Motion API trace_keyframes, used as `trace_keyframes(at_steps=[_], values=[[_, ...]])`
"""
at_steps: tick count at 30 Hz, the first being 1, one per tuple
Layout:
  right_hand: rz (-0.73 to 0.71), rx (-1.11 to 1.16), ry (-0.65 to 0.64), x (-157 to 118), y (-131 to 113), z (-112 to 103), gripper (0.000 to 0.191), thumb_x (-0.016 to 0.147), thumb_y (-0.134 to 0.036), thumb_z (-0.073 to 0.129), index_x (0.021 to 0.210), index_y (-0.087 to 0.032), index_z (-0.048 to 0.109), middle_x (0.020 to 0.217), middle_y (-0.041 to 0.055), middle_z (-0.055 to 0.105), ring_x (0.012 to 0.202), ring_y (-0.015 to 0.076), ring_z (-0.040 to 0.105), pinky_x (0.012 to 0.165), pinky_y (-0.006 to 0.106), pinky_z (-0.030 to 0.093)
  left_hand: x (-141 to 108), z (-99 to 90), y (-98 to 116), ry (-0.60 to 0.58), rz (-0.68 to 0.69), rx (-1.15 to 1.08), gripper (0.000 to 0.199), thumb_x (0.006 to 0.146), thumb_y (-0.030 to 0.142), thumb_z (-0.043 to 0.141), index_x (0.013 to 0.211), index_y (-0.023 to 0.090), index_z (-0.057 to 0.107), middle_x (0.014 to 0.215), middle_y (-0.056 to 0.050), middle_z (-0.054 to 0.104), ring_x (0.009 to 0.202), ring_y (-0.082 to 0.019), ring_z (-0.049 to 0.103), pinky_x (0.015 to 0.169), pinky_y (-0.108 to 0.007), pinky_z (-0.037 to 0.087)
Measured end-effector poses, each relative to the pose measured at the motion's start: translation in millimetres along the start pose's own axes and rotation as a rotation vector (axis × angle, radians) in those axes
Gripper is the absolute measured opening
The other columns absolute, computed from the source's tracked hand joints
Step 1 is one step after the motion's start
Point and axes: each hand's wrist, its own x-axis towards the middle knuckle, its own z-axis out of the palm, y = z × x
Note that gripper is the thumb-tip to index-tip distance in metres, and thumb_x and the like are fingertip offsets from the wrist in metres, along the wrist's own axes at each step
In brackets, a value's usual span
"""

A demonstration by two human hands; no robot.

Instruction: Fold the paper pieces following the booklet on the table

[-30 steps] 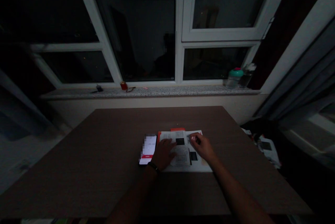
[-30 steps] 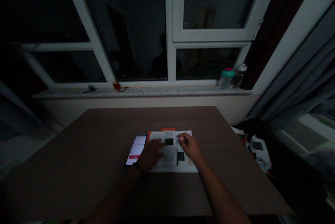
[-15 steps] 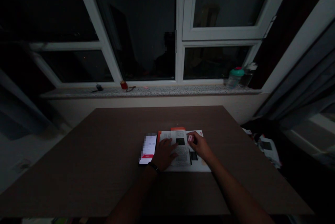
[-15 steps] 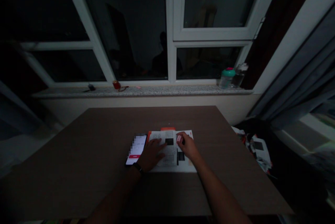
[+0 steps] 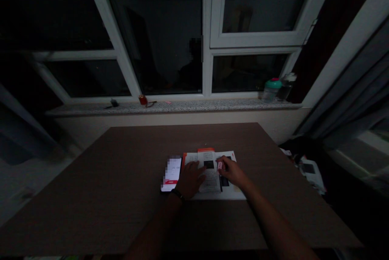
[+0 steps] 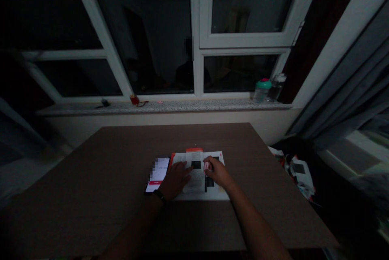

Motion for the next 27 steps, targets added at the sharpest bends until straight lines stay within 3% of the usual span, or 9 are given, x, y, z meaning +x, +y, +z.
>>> trace_keyframes(at_steps=[5, 9, 19, 27], values=[[-0.036, 0.0, 0.08, 1, 1, -1, 0.033, 0.075, -0.014, 0.052, 0.106, -0.022, 0.061, 0.091, 0.0011, 0.062, 0.079, 0.0172, 0.058, 0.073, 0.028, 0.046, -1, 0.5, 1, 0.017, 0.006, 0.005, 0.04, 0.095, 0.043, 0.049, 0.133, 0.031, 0.053, 0.14, -0.007, 0.047, 0.128, -0.03, 0.04, 0.106, -0.052, 0.034], [0.012, -0.03, 0.149, 7, 5, 3, 0.023, 0.078, -0.018, 0.052, 0.098, -0.021, 0.061, 0.087, 0.0019, 0.062, 0.077, 0.0175, 0.058, 0.071, 0.029, 0.046, -1, -1.4, 2, -0.004, -0.001, -0.001, 0.045, 0.092, 0.046, 0.053, 0.134, 0.031, 0.052, 0.141, -0.007, 0.046, 0.129, -0.032, 0.039, 0.106, -0.052, 0.034], [0.039, -0.202, 0.117, 9, 1, 9, 0.026, 0.073, -0.016, 0.06, 0.098, -0.023, 0.057, 0.093, 0.0013, 0.059, 0.087, 0.0195, 0.058, 0.077, 0.031, 0.045, -1, -4.4, 6, -0.012, -0.007, 0.008, 0.049, 0.089, 0.049, 0.057, 0.134, 0.031, 0.052, 0.14, -0.008, 0.046, 0.128, -0.033, 0.038, 0.105, -0.053, 0.034], [-0.037, -0.213, 0.064, 9, -1, 6, 0.02, 0.078, -0.011, 0.059, 0.094, -0.022, 0.06, 0.097, 0.0023, 0.057, 0.093, 0.019, 0.056, 0.083, 0.031, 0.044, -2, -3.5, 10, -0.028, 0.0, 0.048, 0.044, 0.092, 0.051, 0.052, 0.134, 0.038, 0.051, 0.143, -0.007, 0.041, 0.13, -0.035, 0.036, 0.106, -0.056, 0.032]])
